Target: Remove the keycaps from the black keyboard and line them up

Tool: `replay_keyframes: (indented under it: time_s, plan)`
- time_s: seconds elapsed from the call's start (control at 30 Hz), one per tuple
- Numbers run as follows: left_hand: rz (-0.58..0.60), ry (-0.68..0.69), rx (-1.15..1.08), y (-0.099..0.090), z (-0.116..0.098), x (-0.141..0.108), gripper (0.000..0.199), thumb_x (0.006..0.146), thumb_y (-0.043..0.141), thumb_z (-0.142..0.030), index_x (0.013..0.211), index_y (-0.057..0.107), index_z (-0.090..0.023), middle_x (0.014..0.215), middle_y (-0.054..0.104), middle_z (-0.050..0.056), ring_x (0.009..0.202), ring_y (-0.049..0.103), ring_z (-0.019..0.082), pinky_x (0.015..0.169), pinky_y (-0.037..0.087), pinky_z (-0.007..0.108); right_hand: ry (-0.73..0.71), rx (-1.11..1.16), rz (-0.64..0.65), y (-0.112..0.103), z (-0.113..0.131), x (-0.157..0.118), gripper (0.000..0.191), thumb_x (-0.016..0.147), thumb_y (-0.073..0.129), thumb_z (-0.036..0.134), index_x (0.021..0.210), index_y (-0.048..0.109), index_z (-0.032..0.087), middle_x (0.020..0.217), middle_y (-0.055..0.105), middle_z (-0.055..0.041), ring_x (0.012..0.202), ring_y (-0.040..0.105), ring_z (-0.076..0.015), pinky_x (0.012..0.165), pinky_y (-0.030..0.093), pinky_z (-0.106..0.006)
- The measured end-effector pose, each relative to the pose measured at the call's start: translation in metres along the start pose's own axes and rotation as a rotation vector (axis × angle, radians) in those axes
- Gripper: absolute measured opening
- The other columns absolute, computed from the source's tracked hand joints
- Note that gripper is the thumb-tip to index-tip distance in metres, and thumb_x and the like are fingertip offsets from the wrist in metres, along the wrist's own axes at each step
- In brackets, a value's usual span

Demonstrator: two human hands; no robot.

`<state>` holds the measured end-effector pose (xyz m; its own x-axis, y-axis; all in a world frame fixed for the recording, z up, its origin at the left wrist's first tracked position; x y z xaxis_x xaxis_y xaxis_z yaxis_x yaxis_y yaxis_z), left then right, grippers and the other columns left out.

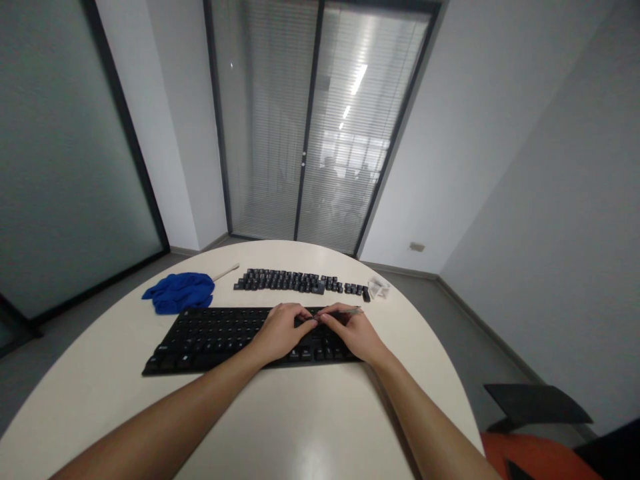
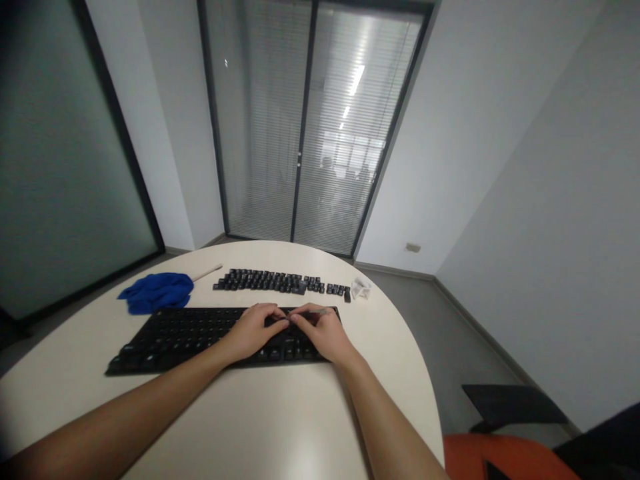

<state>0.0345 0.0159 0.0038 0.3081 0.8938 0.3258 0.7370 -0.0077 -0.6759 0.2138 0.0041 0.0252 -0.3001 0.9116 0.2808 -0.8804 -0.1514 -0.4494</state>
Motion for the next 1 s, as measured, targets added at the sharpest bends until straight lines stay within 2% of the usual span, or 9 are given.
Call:
replay_keyframes:
  time_s: [0.27, 0.57, 0.8, 1.0]
  plan:
    - [0.01, 0.017, 0.061, 0.0, -0.004, -0.002, 0.024, 0.088, 0.06, -0.042, 0.083, 0.069, -0.02, 0.091, 0.071, 0.004, 0.093, 0.062, 0.023, 0.087, 0.045, 0.035, 0.018, 0.038, 0.05, -0.001, -0.002, 0.0, 0.032, 0.088, 0.06, 0.045, 0.094, 0.072, 0.017, 0.089, 0.074, -0.0061, 0.084, 0.068, -0.02, 0.081, 0.051, -0.032]
    - [0.052, 0.123, 0.19, 0.0, -0.014, -0.009, 0.021, 0.094, 0.054, -0.035, 0.095, 0.068, -0.02, 0.104, 0.068, 0.006, 0.112, 0.055, 0.025, 0.102, 0.039, 0.042, 0.02, 0.124, 0.126, -0.001, -0.007, 0.001, 0.031, 0.088, 0.061, 0.046, 0.095, 0.071, 0.018, 0.093, 0.074, -0.006, 0.09, 0.068, -0.0208, 0.086, 0.051, -0.034]
    - [0.079, 0.111, 0.133, 0.001, -0.012, -0.009, 0.019, 0.094, 0.053, -0.033, 0.102, 0.066, -0.021, 0.108, 0.064, 0.008, 0.109, 0.056, 0.024, 0.099, 0.043, 0.04, 0.031, 0.106, 0.09, 0.0, -0.01, 0.002, 0.032, 0.086, 0.062, 0.047, 0.096, 0.071, 0.018, 0.092, 0.074, -0.0058, 0.088, 0.067, -0.0207, 0.083, 0.051, -0.034]
    - [0.07, 0.114, 0.07, 0.0, -0.012, -0.01, 0.021, 0.089, 0.056, -0.021, 0.108, 0.064, -0.024, 0.108, 0.065, 0.006, 0.109, 0.056, 0.023, 0.099, 0.044, 0.038, -0.01, 0.071, 0.082, -0.001, -0.007, 0.002, 0.031, 0.09, 0.057, 0.046, 0.091, 0.069, 0.018, 0.09, 0.072, -0.0052, 0.09, 0.066, -0.02, 0.088, 0.049, -0.034]
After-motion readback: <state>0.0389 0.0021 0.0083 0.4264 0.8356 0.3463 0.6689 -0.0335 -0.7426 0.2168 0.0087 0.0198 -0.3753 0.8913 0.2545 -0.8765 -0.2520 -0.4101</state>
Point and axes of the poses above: each hand's wrist, its own x-axis towards the middle knuckle, its own y-axis out of the palm, z = x × y, the point moved 3 cm from there along x, towards the middle knuckle
